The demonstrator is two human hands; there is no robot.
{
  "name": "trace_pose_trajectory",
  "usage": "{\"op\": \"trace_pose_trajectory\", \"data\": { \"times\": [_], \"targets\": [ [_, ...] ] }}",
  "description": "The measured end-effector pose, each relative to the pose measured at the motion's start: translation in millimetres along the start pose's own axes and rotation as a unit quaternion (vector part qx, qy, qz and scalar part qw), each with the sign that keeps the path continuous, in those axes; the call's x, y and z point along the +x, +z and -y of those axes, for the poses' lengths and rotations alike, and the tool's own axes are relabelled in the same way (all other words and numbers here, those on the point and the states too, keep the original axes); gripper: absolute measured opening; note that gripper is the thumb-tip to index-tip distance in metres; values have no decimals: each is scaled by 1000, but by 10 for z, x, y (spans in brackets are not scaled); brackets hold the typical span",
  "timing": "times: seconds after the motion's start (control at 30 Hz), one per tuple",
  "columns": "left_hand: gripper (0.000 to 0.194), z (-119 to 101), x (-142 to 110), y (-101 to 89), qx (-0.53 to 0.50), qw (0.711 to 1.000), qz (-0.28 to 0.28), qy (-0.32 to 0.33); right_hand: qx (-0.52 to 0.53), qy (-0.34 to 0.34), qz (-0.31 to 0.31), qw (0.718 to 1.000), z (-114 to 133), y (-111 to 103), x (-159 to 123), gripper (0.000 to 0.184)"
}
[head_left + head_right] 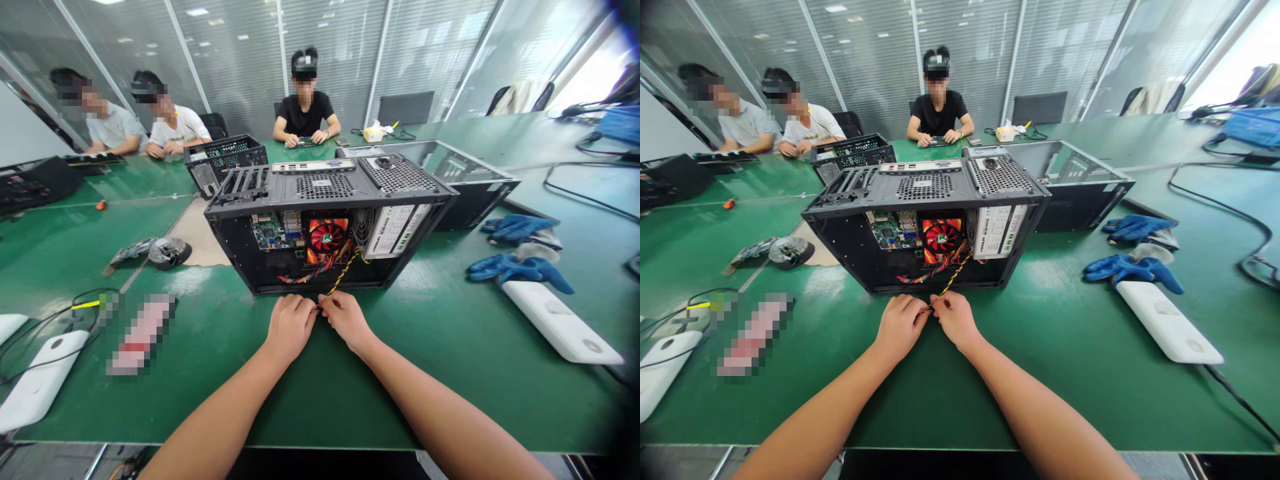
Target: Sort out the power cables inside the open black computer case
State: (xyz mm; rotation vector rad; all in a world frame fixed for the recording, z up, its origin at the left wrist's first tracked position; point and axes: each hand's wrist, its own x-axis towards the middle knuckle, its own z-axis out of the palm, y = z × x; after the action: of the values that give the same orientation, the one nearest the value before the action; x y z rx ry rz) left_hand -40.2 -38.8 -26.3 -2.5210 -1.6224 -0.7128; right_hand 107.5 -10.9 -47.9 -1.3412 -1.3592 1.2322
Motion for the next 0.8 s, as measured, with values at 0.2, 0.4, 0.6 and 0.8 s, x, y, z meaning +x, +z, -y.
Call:
{"op": "trace_pose_trajectory", "data": {
  "times": [0.2, 0.4, 0.6, 0.8],
  "targets": [
    [17, -2, 10, 12, 8, 1000, 6, -11, 10, 9, 6, 1000, 11, 2, 6, 39],
    [14, -4, 19, 11, 4, 1000, 18, -19, 11, 16, 4, 1000, 33, -3, 0, 39],
    [13, 5, 6, 11, -13, 999, 16, -29, 19, 19, 10, 1000, 26, -3, -6, 37],
    [15, 21, -4, 12, -18, 999, 30, -36, 12, 11, 17, 1000, 15, -10, -8, 37]
  ]
}}
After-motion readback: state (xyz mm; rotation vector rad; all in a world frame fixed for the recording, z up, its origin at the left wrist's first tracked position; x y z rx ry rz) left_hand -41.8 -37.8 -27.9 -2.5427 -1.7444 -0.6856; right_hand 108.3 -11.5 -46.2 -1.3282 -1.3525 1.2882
